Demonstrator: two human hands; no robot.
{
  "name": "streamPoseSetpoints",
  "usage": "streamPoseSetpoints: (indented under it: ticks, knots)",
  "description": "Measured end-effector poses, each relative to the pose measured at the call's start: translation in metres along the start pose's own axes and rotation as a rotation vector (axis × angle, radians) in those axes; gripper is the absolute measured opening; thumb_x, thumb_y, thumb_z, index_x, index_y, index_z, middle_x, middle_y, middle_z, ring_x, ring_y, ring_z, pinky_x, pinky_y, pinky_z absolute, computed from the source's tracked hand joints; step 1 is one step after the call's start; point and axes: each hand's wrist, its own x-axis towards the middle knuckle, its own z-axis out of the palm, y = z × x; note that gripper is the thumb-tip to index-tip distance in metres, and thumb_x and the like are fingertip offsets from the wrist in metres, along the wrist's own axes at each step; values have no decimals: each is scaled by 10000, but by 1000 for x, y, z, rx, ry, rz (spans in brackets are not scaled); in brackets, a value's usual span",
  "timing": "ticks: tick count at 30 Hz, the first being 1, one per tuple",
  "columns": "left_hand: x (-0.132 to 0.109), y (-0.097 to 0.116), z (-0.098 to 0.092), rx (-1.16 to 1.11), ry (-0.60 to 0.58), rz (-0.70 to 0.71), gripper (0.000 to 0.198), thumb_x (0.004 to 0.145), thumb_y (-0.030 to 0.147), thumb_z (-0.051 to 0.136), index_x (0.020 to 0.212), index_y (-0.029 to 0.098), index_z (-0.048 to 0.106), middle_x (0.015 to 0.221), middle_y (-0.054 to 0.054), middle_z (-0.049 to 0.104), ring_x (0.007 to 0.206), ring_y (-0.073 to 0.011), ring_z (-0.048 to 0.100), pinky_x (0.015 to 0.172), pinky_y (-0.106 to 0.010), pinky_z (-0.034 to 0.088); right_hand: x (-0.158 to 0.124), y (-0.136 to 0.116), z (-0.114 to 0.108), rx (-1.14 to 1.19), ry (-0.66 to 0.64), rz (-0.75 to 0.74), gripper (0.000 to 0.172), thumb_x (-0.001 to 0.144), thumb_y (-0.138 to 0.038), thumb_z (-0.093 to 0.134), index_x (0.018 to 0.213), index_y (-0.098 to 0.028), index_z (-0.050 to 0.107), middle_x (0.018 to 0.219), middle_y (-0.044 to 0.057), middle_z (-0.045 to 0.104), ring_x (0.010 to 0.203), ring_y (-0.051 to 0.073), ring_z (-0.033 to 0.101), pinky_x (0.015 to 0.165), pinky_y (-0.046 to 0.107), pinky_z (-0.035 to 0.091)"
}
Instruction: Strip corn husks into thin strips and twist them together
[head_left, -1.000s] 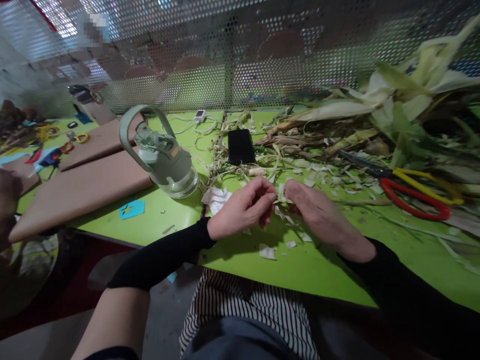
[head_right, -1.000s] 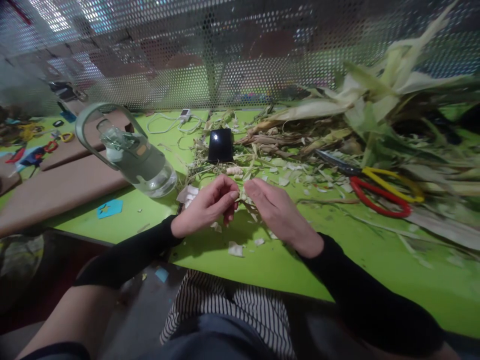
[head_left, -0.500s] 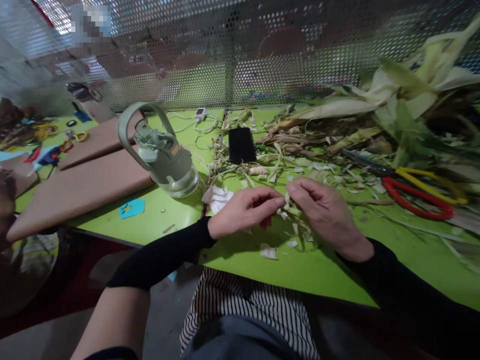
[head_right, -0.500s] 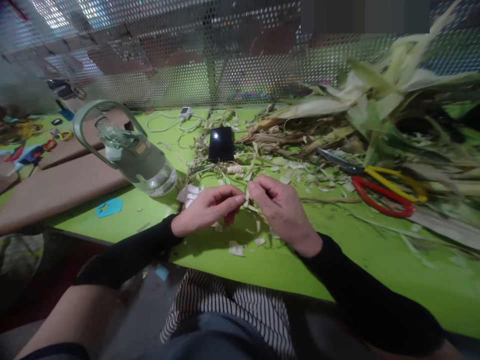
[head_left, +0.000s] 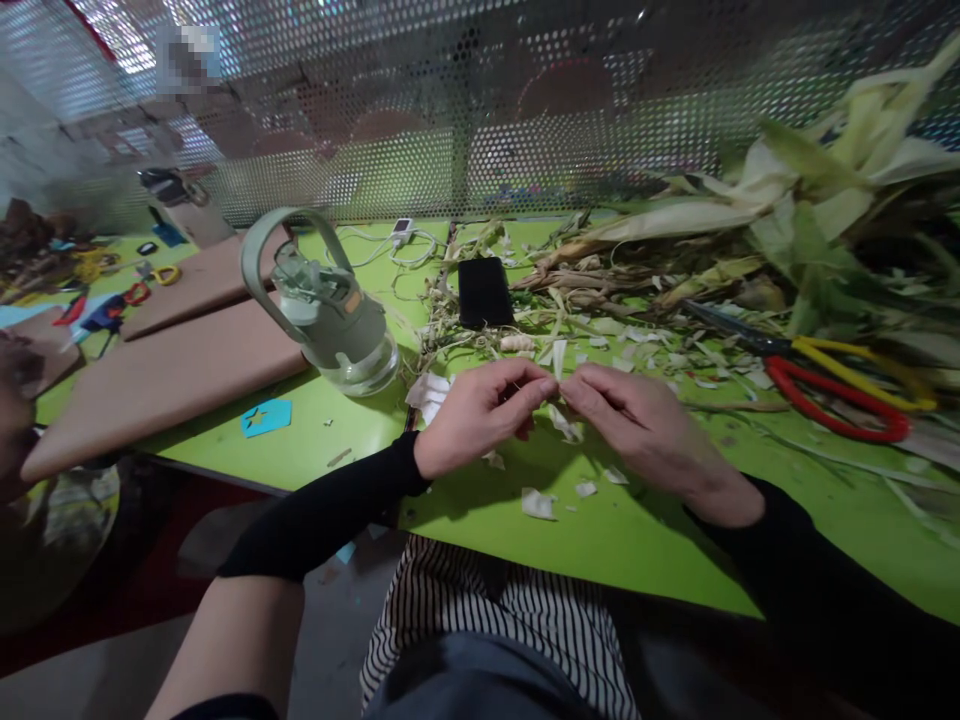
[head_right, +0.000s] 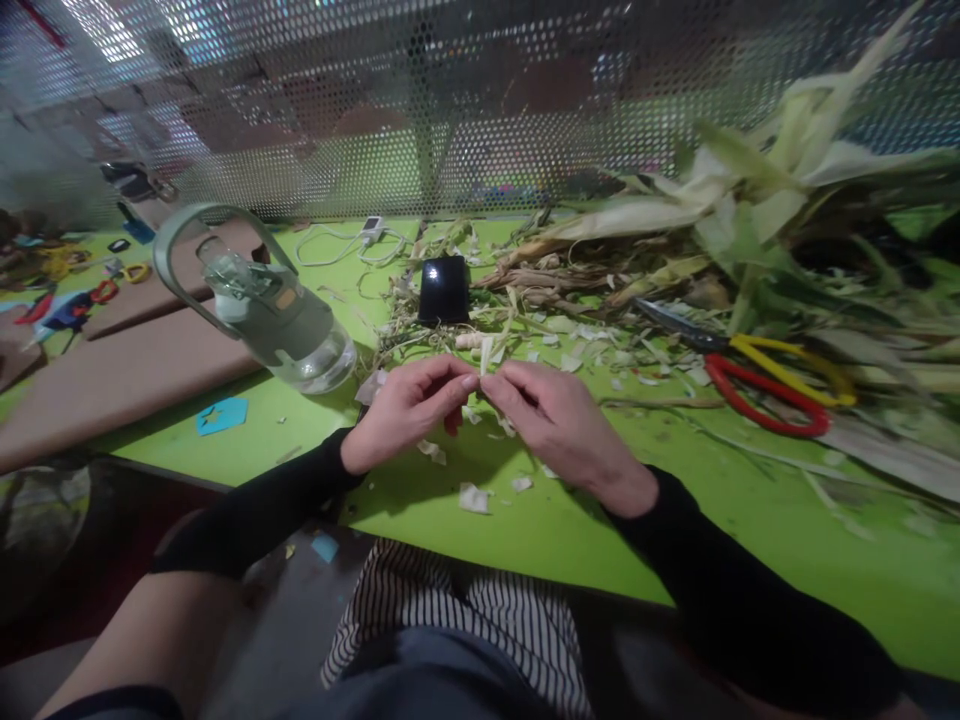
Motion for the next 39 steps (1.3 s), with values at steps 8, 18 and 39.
streamPoseSetpoints:
  ticks: [8, 18, 39]
  knots:
    - [3, 9, -7, 232, -1, 163, 460, 1036, 566, 440, 798, 198, 582, 575, 35, 543, 641, -119, 563, 722, -267, 475, -8, -14, 4, 275, 128, 87, 462, 979, -459, 629, 609, -226, 480, 579, -43, 397, 511, 113, 327, 492, 300, 271]
    - [2, 7, -10, -209, -278, -209, 511, 884, 673, 634, 807, 176, 540, 672, 30, 569, 568, -78, 572, 512, -205, 439, -4, -11, 3, 60, 138, -107, 349, 951, -275, 636, 624, -220, 526, 576, -39, 467, 526, 112, 403, 530, 308, 318]
    - [2, 0, -6, -239, -211, -25, 500, 956, 636, 559, 793, 164, 590, 753, -15, 640, 716, -100, 579, 730, -257, 467, -5, -14, -3, 55, 68, -215, 310, 960, -251, 595, 654, -226, 561, 581, -24, 512, 537, 133, 453, 548, 317, 344]
